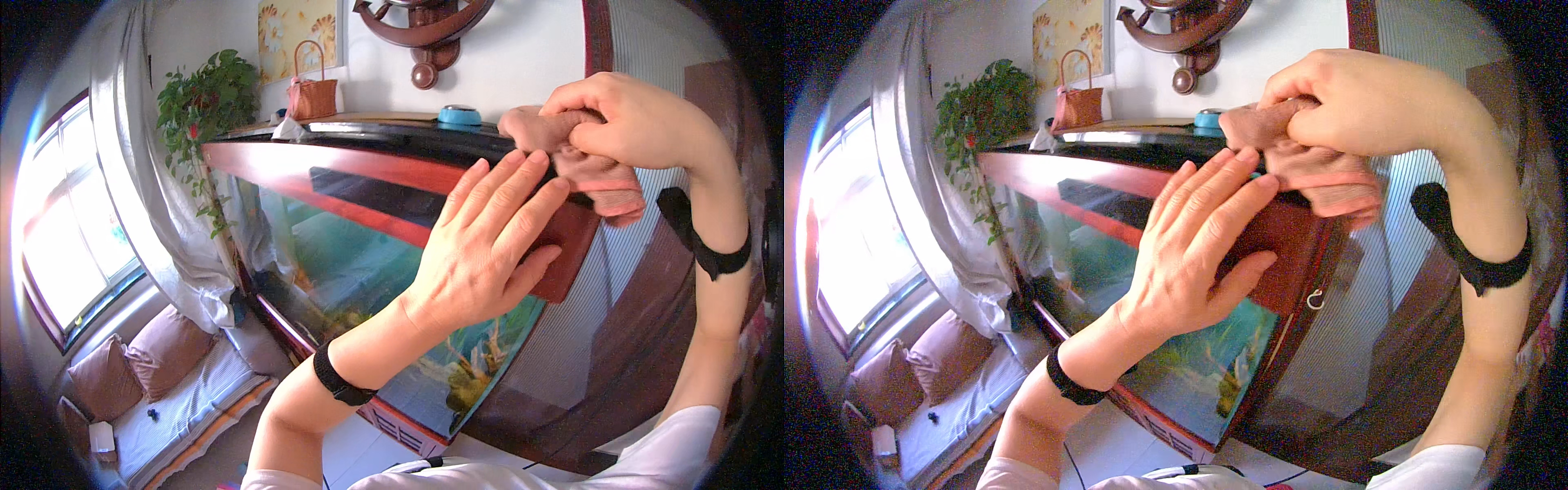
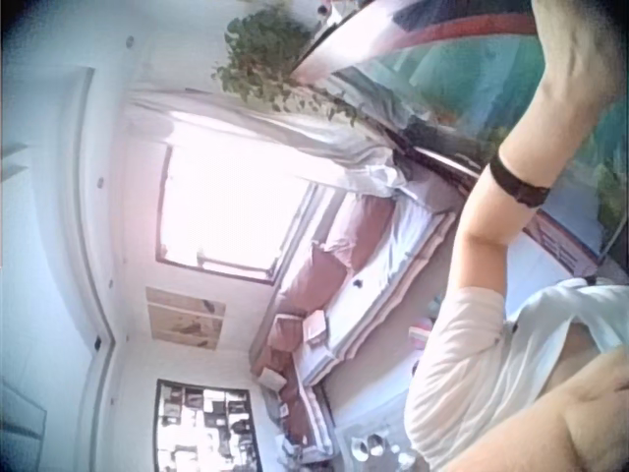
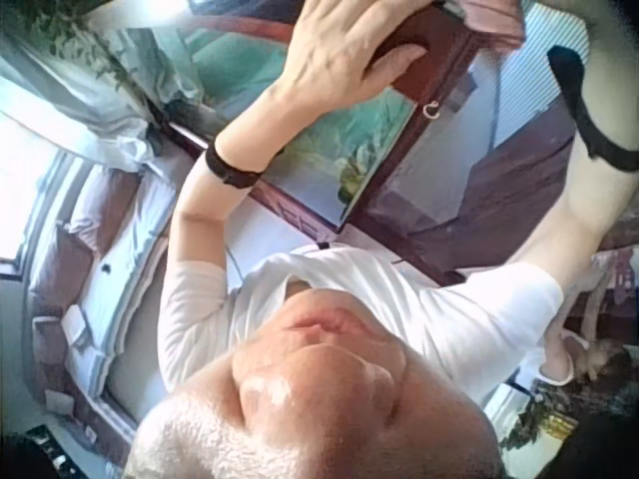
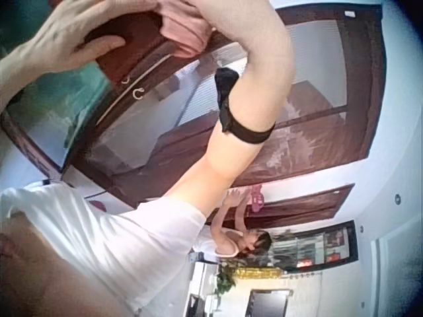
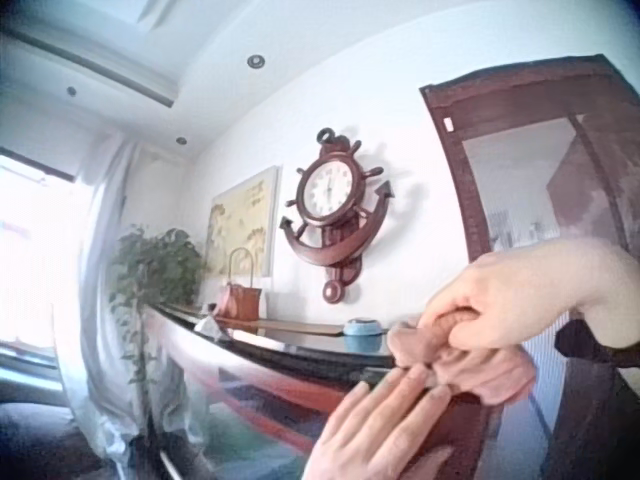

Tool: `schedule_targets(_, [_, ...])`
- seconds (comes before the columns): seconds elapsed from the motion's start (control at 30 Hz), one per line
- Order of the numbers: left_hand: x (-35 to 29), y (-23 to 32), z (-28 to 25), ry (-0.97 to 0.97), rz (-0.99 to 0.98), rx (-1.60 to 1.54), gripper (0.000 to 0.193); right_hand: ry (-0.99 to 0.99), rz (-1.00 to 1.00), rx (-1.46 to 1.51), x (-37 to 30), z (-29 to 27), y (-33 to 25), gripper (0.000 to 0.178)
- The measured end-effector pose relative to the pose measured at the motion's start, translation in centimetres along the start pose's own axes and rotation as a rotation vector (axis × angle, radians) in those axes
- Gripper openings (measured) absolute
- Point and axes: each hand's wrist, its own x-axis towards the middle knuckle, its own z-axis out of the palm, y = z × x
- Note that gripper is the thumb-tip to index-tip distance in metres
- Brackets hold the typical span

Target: The person wipes the top and front surfaces of a wooden aquarium stand using a pink cloth. They move items like a basket and tissue box aside to reach the surface, then wipe the glass front and wooden frame of the stand.

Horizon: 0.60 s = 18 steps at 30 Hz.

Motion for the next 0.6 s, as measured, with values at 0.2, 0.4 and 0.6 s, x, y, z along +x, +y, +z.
schedule_targets(0.2, [-3.8, -0.2, -5.2, -0.052, -0.049, -0.018, 0.063, 0.032, 0.247, 0.264, 0.4, 2.2, -5.0, 0.026])
schedule_targets(0.4, [-7.9, -1.2, -11.8, -0.081, -0.134, 0.113, 0.052, 0.240, 0.138, -0.177, 1.0, 4.4, -7.4, 0.029])
schedule_targets(0.6, [-12.4, -2.9, -16.8, -0.119, -0.240, 0.259, 0.047, 0.528, 0.117, -0.751, 1.0, 9.8, -8.8, 0.028])
